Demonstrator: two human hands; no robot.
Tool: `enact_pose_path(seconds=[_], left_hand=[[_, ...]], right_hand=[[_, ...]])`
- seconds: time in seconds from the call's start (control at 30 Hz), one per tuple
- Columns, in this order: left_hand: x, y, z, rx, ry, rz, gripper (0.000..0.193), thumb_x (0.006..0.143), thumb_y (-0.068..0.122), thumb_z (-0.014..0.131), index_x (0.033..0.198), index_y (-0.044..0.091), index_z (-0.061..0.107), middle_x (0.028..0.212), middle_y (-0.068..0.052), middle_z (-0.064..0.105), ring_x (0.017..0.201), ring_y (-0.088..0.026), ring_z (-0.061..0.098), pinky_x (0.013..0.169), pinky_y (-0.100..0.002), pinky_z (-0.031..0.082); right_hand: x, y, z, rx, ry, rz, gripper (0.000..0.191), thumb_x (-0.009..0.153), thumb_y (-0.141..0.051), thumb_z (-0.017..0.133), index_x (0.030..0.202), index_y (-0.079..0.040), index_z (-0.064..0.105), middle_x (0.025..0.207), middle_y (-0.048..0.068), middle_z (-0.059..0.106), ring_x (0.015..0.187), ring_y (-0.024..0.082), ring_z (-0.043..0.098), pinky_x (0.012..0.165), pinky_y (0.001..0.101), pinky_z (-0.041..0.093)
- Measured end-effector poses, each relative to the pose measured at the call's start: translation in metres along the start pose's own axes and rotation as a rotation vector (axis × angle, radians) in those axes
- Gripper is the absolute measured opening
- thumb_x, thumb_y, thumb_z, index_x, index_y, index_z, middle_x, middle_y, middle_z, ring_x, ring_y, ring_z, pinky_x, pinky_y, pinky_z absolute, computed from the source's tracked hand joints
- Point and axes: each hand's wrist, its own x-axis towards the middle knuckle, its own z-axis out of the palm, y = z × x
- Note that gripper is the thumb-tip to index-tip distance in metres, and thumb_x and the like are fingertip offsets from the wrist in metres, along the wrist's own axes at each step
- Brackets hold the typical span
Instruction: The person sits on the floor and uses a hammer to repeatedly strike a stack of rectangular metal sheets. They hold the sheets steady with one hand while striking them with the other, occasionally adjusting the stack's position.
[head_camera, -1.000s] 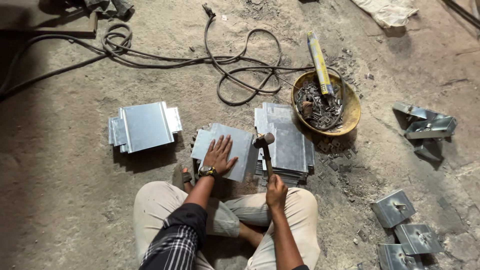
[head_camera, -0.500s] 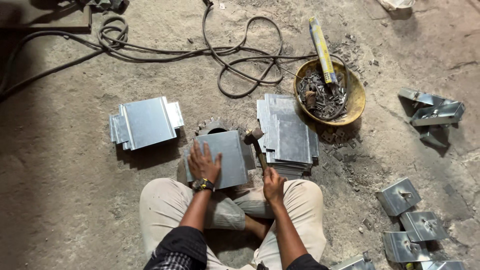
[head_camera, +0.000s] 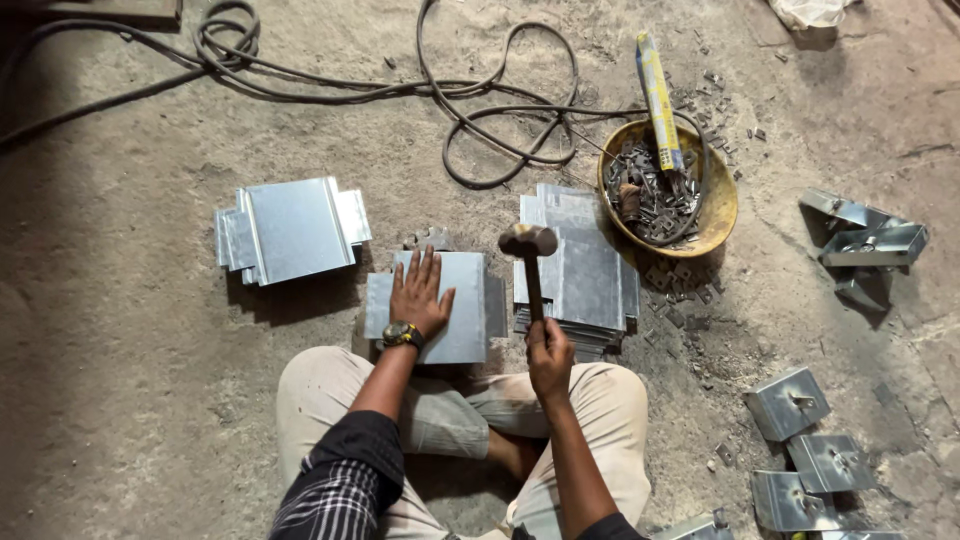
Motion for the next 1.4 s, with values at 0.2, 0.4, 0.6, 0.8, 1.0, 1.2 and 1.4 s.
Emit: enact_pose_path(seconds=[0.2,0.4,0.6,0.8,1.0,1.2,1.4], left_hand=[[-0.014,-0.01,-0.016,-0.035,0.108,0.023,0.076,0.1,0.053,0.032,0.161,0.011,0.02,0.171,-0.004,0.009,0.157,-0.022,0.007,0.125,-0.045,0.001],[-0.014,-0.01,-0.011,-0.027,0.081,0.002,0.075,0.101,0.053,0.029,0.162,0.01,0.021,0.172,-0.004,0.006,0.158,-0.022,0.006,0.126,-0.046,0.0],[-0.001,-0.004,-0.005,-0.021,0.123,-0.031,0.071,0.103,0.048,0.029,0.161,0.009,0.021,0.173,-0.006,0.004,0.159,-0.024,0.0,0.126,-0.048,-0.001],[0.002,0.015,0.003,0.161,0.011,-0.224,0.075,0.098,0.044,0.033,0.164,0.01,0.02,0.173,-0.007,0.001,0.157,-0.028,-0.005,0.123,-0.051,-0.003],[0.002,0.017,0.006,0.057,0.188,-0.212,0.068,0.105,0.045,0.03,0.163,0.011,0.023,0.173,-0.005,0.004,0.159,-0.026,-0.002,0.125,-0.051,-0.004],[0.02,0.004,0.001,-0.013,0.138,-0.202,0.068,0.104,0.045,0.03,0.162,0.011,0.023,0.173,-0.002,0.006,0.159,-0.023,0.001,0.126,-0.05,-0.003],[0.027,0.003,0.0,-0.006,0.149,-0.234,0.068,0.104,0.045,0.028,0.162,0.012,0.023,0.172,-0.003,0.006,0.158,-0.024,0.001,0.126,-0.051,-0.003]], right_hand=[[0.004,-0.03,0.001,0.133,-0.001,-0.288,0.028,0.109,-0.028,0.05,0.098,-0.005,0.061,0.068,-0.005,0.054,0.053,0.003,0.044,0.048,0.0221,0.032],[0.028,0.024,0.035,-0.342,-0.014,-0.206,0.033,0.109,-0.032,0.044,0.089,-0.009,0.056,0.062,-0.002,0.052,0.048,0.009,0.043,0.046,0.025,0.034],[0.029,0.027,0.019,-0.264,0.049,0.018,0.039,0.11,-0.034,0.047,0.085,-0.007,0.061,0.06,-0.003,0.051,0.046,0.009,0.043,0.042,0.025,0.035],[0.02,0.011,0.005,0.024,0.109,-0.225,0.02,0.107,-0.018,0.051,0.094,-0.006,0.059,0.061,0.0,0.051,0.047,0.011,0.042,0.044,0.0274,0.032],[0.011,0.019,0.025,-0.447,-0.08,-0.062,0.017,0.101,-0.016,0.054,0.095,-0.002,0.06,0.058,0.006,0.059,0.046,0.016,0.053,0.044,0.0333,0.036],[-0.007,-0.014,0.012,-0.209,0.046,-0.21,0.033,0.107,-0.021,0.052,0.084,0.001,0.059,0.058,0.008,0.053,0.051,0.018,0.048,0.049,0.0358,0.036],[-0.002,0.02,0.043,-0.14,0.099,-0.51,0.025,0.113,-0.02,0.05,0.11,0.005,0.056,0.075,0.007,0.054,0.063,0.017,0.049,0.058,0.0356,0.04]])
